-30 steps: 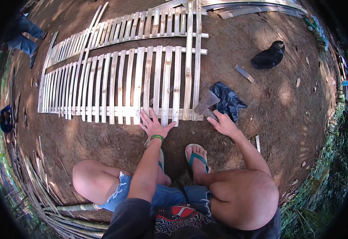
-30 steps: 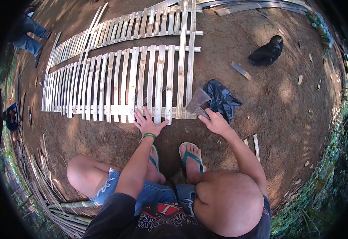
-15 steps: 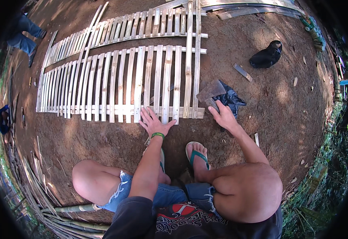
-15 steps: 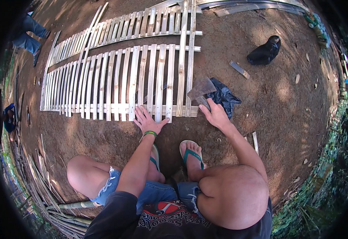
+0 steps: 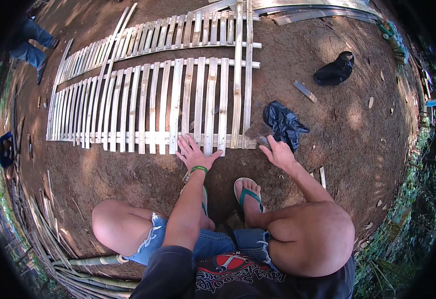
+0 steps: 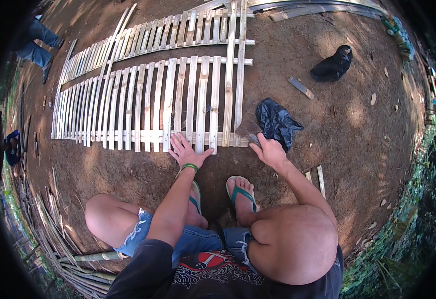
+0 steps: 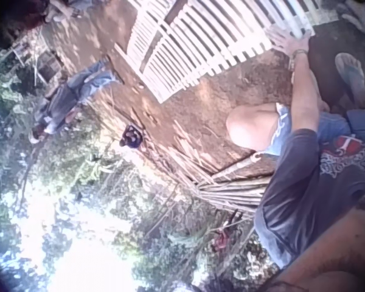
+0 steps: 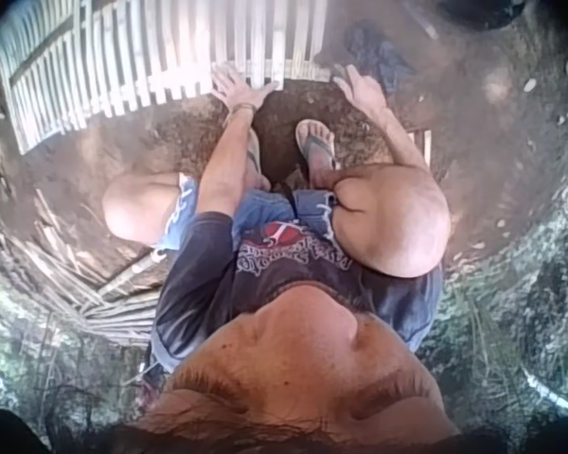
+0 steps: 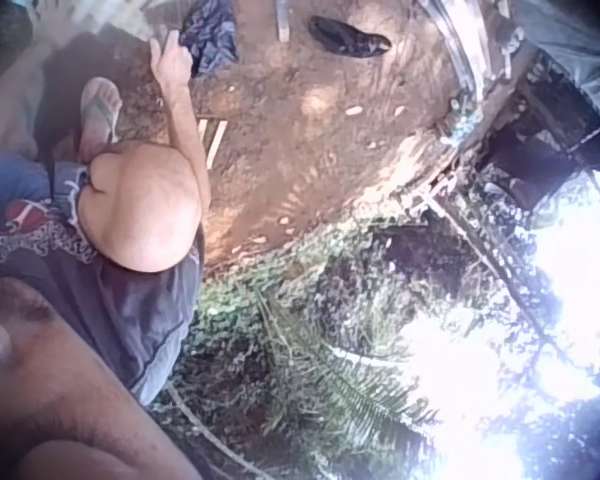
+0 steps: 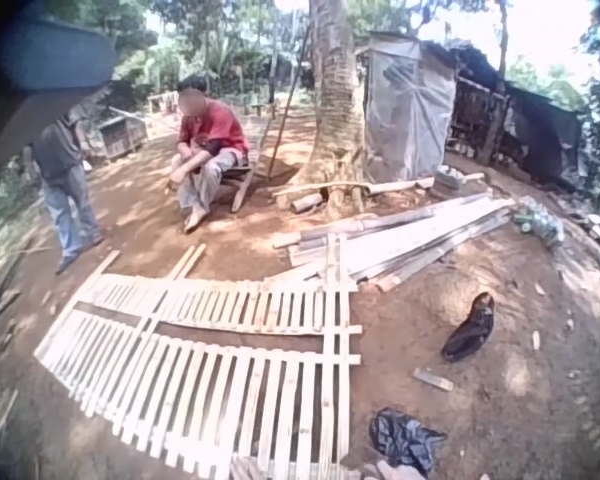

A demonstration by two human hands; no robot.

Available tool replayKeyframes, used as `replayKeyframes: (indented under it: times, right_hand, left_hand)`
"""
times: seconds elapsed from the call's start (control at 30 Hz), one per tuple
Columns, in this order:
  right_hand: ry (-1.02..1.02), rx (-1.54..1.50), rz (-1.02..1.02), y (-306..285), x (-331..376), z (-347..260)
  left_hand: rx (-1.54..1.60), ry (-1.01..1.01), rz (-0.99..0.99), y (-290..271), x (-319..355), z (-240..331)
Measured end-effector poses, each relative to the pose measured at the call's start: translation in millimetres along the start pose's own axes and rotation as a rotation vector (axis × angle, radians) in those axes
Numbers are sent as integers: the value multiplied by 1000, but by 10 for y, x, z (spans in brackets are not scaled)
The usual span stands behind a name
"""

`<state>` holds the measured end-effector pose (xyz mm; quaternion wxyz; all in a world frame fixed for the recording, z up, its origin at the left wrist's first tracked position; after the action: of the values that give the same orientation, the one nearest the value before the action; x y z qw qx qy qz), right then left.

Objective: The person sits on the ground and uses a machete to hammer nails into a bamboo lattice structure. They align bamboo slats and secure them to the frame, occasionally adjusting the position of the structure. The person also lifts and flips the lattice to work on different sections.

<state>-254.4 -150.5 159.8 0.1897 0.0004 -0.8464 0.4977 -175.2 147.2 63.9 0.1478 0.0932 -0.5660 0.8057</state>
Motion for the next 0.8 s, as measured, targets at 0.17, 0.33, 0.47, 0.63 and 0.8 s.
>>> replayKeyframes:
  times: [0.17, 0.33, 0.47, 0.63, 0.8]
  right_hand:
    - [-87, 135, -13, -20, -3, 29]
    - [-68, 99, 72, 129, 36, 47]
    - [-118, 211, -15, 173, 30, 3]
    - [-105, 2, 135, 108, 92, -105]
    - [-64, 143, -46, 300, 122, 20]
  left_hand:
    - [4, 9, 44, 11, -7, -43]
    - [5, 6, 27, 6, -12, -4]
    - [-19, -10, -4, -7, -3, -9]
    - [11, 12, 31, -13, -6, -21]
    - [6, 18, 41, -36, 9, 6]
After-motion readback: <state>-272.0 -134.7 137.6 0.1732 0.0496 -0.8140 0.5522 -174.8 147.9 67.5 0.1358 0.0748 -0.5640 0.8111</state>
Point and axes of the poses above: each hand's wrist, its own x-axis away from the middle knuckle, its own y-axis out of the palm, z = x × y, the point moved 7 cm from there along -x, towards the middle knuckle, and after that the axes turned 8 degrees about y, right-handed, at the moved point
